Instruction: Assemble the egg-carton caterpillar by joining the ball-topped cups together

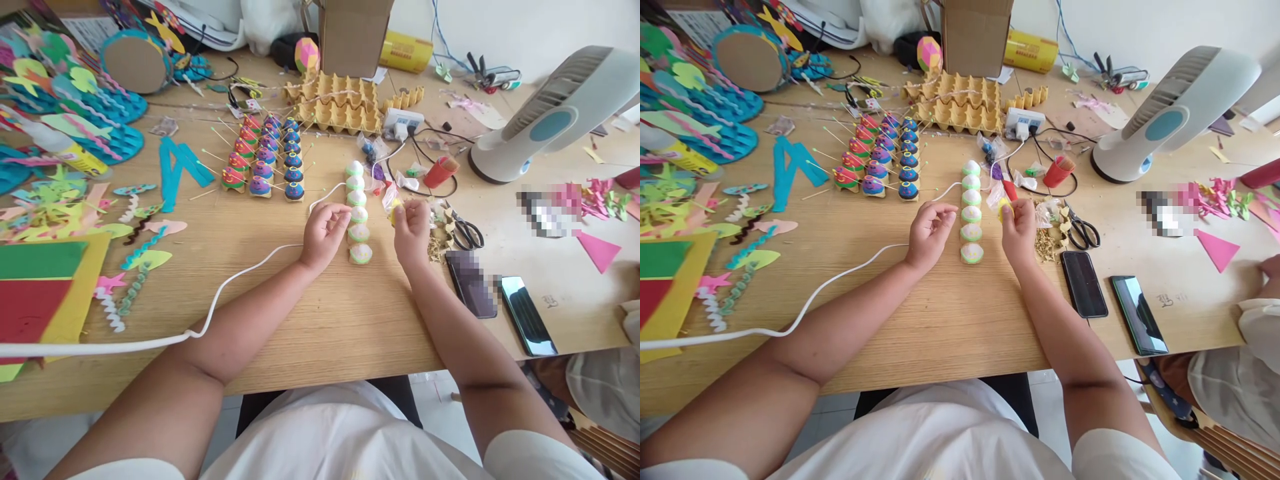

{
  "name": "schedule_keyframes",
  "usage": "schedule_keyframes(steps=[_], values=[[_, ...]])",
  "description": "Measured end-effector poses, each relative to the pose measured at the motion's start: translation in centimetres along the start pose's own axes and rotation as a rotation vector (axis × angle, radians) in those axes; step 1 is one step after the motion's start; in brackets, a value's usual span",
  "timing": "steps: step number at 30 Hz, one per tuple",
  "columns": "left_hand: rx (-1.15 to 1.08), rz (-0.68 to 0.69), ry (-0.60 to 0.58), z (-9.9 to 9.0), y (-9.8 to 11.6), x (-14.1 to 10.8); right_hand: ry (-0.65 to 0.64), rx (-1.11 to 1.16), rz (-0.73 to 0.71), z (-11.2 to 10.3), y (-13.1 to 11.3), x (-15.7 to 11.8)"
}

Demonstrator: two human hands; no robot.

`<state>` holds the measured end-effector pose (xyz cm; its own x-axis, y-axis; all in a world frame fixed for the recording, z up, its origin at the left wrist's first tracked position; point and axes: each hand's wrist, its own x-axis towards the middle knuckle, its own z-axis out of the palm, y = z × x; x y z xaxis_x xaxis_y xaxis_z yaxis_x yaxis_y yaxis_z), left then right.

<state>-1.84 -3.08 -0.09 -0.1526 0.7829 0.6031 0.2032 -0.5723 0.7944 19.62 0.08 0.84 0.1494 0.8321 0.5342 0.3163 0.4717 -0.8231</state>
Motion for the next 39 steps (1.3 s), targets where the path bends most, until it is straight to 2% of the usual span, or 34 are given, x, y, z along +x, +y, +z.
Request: schedule_keyframes(steps=[4, 7, 11, 16, 19, 25, 29, 36, 39], values=[[0.020, 0.026, -0.023, 0.1, -0.3, -0.2, 0.009, -0.207, -0.166, -0.5, -0.3, -1.5], [0.037, 0.051, -0.043, 0.0, 0.0, -0.3, -0.061, -0.315, -0.364, -1.0, -0.8, -1.6], [0.041, 0.051, -0.082, -0.4, 0.7, -0.3, -0.195, -0.370, -0.582, -1.1, -1.3, -1.4], [0.049, 0.035, -0.118, -0.4, 0.8, -0.5, -0.225, -0.394, -0.748, -0.8, -2.0, -1.3], [0.030, 0.041, -0.124, -0.3, 0.6, -0.7, -0.215, -0.385, -0.762, -0.8, -2.2, -1.3], [0.006, 0.011, -0.155, -0.3, 1.1, -0.8, -0.177, -0.354, -0.684, -0.9, -1.7, -1.4], [0.007, -0.028, -0.173, -0.3, 1.3, -0.8, -0.207, -0.358, -0.669, -0.8, -1.8, -1.5], [0.026, -0.030, -0.200, -0.2, 0.7, -1.0, -0.223, -0.348, -0.682, -0.8, -1.9, -1.6], [0.047, -0.020, -0.219, -0.3, 0.9, -1.0, -0.234, -0.316, -0.644, -1.0, -1.9, -1.8]])
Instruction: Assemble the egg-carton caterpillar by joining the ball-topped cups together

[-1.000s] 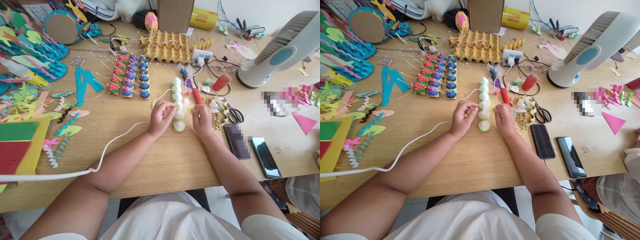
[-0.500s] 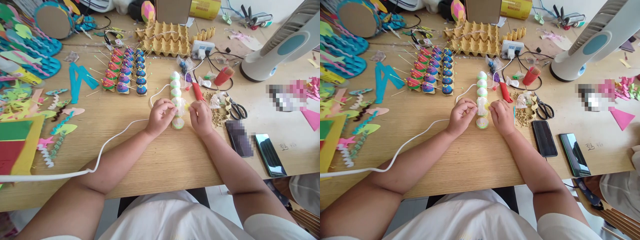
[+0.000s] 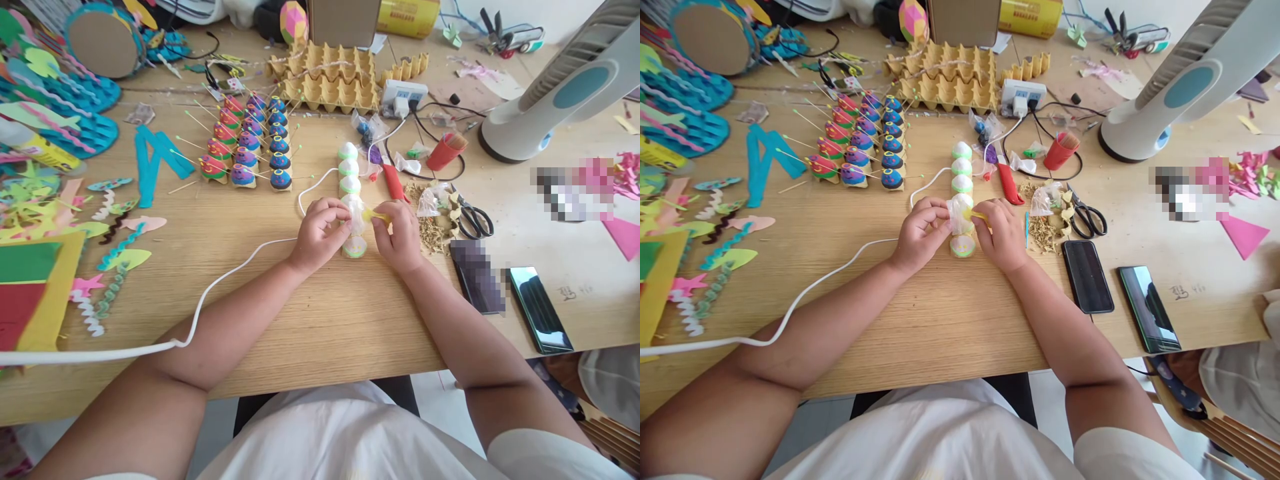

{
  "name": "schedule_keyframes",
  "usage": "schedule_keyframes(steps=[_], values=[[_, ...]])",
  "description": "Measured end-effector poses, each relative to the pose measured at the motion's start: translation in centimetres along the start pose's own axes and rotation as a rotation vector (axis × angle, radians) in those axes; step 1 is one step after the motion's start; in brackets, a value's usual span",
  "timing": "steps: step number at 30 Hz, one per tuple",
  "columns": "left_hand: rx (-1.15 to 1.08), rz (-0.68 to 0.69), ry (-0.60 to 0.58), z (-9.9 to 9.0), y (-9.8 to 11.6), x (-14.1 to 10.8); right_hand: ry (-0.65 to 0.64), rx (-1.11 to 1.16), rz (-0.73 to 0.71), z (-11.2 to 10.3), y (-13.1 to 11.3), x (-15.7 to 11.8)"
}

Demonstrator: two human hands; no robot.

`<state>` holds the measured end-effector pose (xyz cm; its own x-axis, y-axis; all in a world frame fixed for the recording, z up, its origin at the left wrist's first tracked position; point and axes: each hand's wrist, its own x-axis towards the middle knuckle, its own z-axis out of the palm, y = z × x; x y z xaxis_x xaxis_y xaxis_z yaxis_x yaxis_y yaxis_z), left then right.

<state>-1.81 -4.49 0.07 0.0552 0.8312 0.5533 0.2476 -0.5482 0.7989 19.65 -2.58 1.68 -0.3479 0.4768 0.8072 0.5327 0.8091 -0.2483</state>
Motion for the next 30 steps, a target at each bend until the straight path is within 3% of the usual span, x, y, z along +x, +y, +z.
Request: schedule_keyframes(steps=[6, 13, 18, 26, 30], values=[[0.076, 0.048, 0.058, -0.23, -0.01, 0.16, -0.103, 0.131, 0.152, -0.09, -0.40, -0.10], [0.157, 0.026, 0.130, -0.46, -0.11, 0.20, -0.027, 0.138, 0.181, 0.13, 0.01, -0.38], [0.250, 0.105, 0.068, -0.75, 0.14, 0.26, -0.024, 0.108, 0.151, -0.02, 0.26, -0.27], [0.249, 0.111, -0.052, -0.85, -0.13, 0.26, -0.102, 0.102, 0.102, 0.05, -0.13, 0.07], [0.239, 0.128, -0.050, -0.87, -0.06, 0.23, -0.106, 0.096, 0.062, -0.05, -0.18, 0.10]])
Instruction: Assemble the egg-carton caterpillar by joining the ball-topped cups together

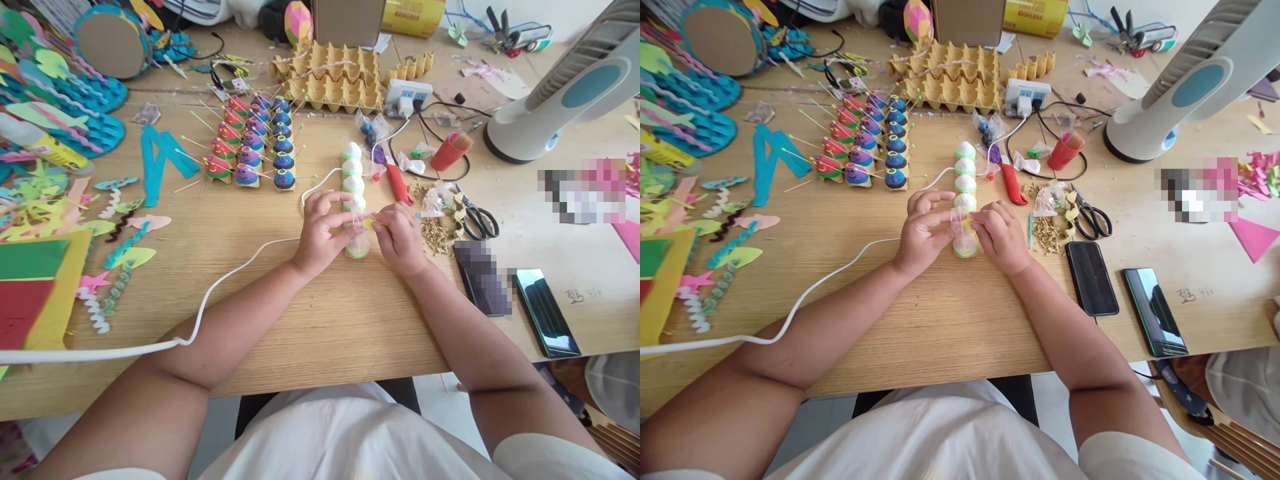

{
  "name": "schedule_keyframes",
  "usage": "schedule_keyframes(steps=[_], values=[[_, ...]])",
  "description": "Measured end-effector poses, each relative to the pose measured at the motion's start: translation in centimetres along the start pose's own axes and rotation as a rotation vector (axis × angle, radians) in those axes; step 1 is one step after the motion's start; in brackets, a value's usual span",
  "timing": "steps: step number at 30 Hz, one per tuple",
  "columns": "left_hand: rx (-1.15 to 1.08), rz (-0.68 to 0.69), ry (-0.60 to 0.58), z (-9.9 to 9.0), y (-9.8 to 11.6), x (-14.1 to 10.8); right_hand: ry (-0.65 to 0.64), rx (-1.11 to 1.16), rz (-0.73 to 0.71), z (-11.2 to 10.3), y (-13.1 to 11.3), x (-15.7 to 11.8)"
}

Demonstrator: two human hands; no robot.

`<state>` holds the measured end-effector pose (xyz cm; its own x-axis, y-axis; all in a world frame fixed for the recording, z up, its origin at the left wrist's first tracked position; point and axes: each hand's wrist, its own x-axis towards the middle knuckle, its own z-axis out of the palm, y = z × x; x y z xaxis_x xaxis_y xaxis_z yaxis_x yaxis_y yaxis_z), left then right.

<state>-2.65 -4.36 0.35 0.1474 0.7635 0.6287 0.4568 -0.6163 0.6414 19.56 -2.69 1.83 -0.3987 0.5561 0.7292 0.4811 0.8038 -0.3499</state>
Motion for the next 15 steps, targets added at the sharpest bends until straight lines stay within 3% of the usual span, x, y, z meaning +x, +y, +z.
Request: schedule_keyframes(steps=[6, 12, 15], values=[[0.026, -0.001, 0.026, 0.07, -0.03, -0.01, -0.040, -0.002, 0.001, -0.13, -0.16, -0.08], [0.045, 0.053, 0.103, 0.17, 0.04, -0.18, 0.045, -0.037, -0.118, 0.07, -0.20, -0.08], [0.041, 0.053, 0.109, 0.22, -0.03, -0.18, 0.036, -0.048, -0.108, 0.11, -0.13, -0.12]])
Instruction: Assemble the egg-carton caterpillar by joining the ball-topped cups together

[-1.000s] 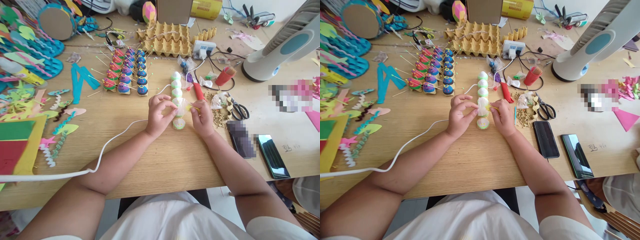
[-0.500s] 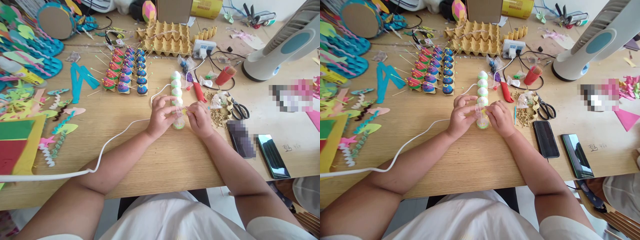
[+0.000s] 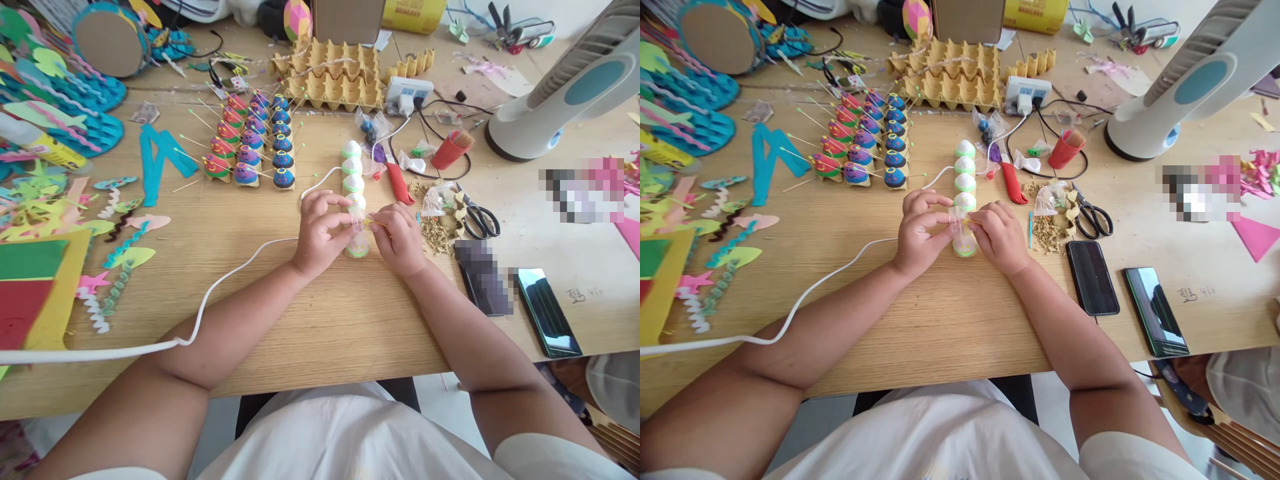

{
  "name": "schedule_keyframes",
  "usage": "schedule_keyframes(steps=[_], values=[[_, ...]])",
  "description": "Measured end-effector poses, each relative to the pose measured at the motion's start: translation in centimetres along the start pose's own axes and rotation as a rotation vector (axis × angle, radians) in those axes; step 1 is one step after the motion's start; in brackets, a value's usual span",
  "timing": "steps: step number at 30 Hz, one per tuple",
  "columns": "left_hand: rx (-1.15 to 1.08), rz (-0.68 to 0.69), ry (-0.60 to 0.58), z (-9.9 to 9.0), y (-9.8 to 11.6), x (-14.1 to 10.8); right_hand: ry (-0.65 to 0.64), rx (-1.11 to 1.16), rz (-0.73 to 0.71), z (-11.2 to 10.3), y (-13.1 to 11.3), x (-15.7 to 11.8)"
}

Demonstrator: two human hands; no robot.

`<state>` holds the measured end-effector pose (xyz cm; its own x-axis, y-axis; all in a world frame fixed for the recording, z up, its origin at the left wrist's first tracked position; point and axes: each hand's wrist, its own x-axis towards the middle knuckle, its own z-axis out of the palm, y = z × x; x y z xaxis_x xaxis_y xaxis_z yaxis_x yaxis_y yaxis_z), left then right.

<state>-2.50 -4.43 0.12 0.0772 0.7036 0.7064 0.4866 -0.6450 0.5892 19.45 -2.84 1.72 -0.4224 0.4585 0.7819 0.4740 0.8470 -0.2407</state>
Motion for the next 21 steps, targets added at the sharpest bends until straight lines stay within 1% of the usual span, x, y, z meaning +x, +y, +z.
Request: schedule_keyframes(steps=[4, 8, 10, 13, 15, 17, 21], values=[[-0.020, -0.030, -0.011, 0.0, 0.0, 0.0, -0.027, 0.010, 0.049, 0.0, 0.0, 0.0], [-0.109, -0.060, 0.015, 0.2, 0.2, 0.0, -0.025, 0.027, 0.083, 0.1, 0.0, -0.1], [-0.135, -0.124, 0.087, 0.4, -0.1, 0.0, 0.009, 0.015, 0.133, 0.1, 0.3, -0.3], [-0.150, -0.272, 0.269, 0.7, -0.8, 0.1, 0.129, -0.004, 0.293, 0.0, 1.1, -0.7], [-0.184, -0.334, 0.337, 0.9, -1.2, 0.2, 0.212, -0.001, 0.395, 0.0, 1.7, -1.0], [-0.212, -0.363, 0.347, 1.1, -1.4, 0.3, 0.266, 0.001, 0.432, 0.1, 2.4, -1.3], [-0.202, -0.359, 0.294, 1.1, -1.2, 0.3, 0.255, 0.013, 0.423, 0.3, 3.1, -1.4]])
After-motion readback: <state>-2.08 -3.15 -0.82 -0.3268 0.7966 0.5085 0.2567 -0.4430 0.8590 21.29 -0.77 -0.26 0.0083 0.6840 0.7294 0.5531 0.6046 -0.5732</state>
